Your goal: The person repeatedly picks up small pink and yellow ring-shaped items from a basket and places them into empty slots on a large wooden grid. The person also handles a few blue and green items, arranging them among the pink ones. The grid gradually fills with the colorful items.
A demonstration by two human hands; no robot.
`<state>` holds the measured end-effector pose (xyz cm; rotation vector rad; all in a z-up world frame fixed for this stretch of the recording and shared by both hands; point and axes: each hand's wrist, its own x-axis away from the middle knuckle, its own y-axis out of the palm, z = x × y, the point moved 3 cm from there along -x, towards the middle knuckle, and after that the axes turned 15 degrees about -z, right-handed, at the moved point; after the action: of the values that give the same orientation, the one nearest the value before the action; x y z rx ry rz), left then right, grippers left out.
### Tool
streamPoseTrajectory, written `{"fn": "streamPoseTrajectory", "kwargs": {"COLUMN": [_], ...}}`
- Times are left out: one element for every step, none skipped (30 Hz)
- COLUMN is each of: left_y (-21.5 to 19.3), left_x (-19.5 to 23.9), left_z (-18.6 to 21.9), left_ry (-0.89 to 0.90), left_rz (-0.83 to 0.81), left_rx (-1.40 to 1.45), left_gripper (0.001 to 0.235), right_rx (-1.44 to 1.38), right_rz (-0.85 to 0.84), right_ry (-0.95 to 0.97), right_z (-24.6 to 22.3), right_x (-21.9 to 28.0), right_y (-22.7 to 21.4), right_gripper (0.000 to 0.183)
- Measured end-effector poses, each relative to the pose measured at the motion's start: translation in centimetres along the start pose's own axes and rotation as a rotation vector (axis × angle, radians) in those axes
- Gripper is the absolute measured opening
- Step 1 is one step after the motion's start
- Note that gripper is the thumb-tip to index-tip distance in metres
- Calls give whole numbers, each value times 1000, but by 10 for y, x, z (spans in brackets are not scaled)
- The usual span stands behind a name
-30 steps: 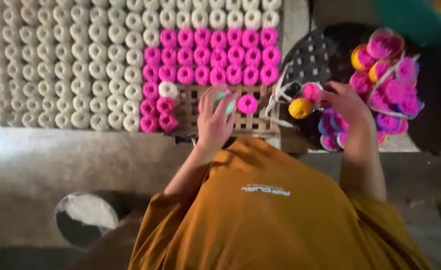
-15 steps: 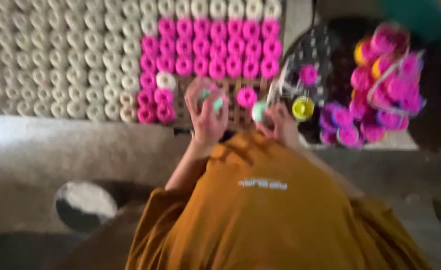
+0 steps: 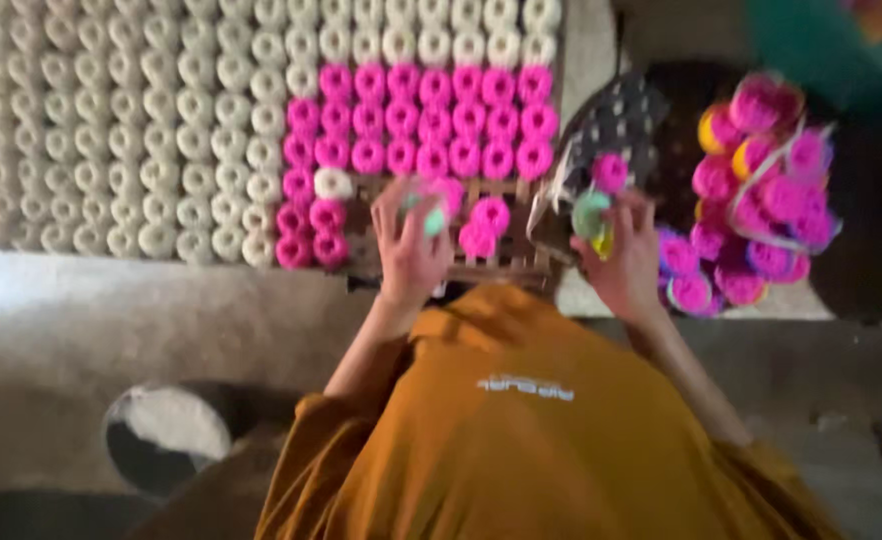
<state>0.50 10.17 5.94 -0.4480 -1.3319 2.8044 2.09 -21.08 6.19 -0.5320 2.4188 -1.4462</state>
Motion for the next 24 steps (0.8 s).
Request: {"fn": "streamPoseTrajectory", "kwargs": {"left_y": [1,5,5,3,-1,-6,-8,-3,11,27,44,51,58,62,62,60,58,53,47,40,37,36,35,36], "left_x": [-16,6,28,17,5,-7,-18,-6,5,-2,-8,-10,-9,-9,-7,-11,-16,-17,-19,-22,-27,-28,-28,-27], "left_z": [-3,0,4,2,1,-1,-2,4,8,13,21,34,49,62,71,80,88,92,94,93,91,89,87,84], "left_ry": [17,-16,-41,-15,11,11,14,-7,-158,-284,-411,-312,-214,-116,-33,59,150,195,240,286,205,122,41,3], "left_rz": [-49,-149,-137,-78,-20,47,113,152,92,39,-24,-66,-105,-147,-175,-197,-220,-189,-157,-122,-143,-161,-178,-187], "left_rx": [31,77,66,38,10,132,253,385,777,1166,1553,1466,1377,1289,1240,1188,1136,1149,1162,1171,1000,829,656,658], "left_gripper": [54,53,54,55,56,55,55,55,60,66,72,73,74,76,82,89,95,91,87,84,75,66,57,54], "right_rx": [92,154,99,68,37,7,-25,-68,-310,-542,-773,-1042,-1311,-1578,-1587,-1592,-1596,-1654,-1711,-1769,-1718,-1655,-1421,-1122], "right_rz": [-3,-67,-170,-211,-253,-137,-21,65,49,57,63,40,16,-5,5,15,25,77,131,184,366,488,565,620], "right_ry": [-16,-6,77,138,199,153,104,79,98,104,108,94,79,63,90,107,124,157,189,215,167,193,263,358], "right_z": [8,5,2,7,8,4,-1,-11,-19,-23,-27,-34,-42,-47,-49,-46,-37,-21,6,38,89,138,192,244], "right_x": [-10,12,35,26,14,0,-15,-6,3,-6,-14,-19,-24,-26,-26,-30,-34,-35,-40,-49,-61,-67,-71,-78], "right_y": [-4,5,13,12,9,-2,-11,-14,-11,-9,-7,3,17,31,44,54,61,64,60,54,24,0,-33,-70], "right_gripper": [85,93,83,73,63,61,60,58,56,54,52,50,48,45,48,50,52,54,56,58,59,56,53,50]}}
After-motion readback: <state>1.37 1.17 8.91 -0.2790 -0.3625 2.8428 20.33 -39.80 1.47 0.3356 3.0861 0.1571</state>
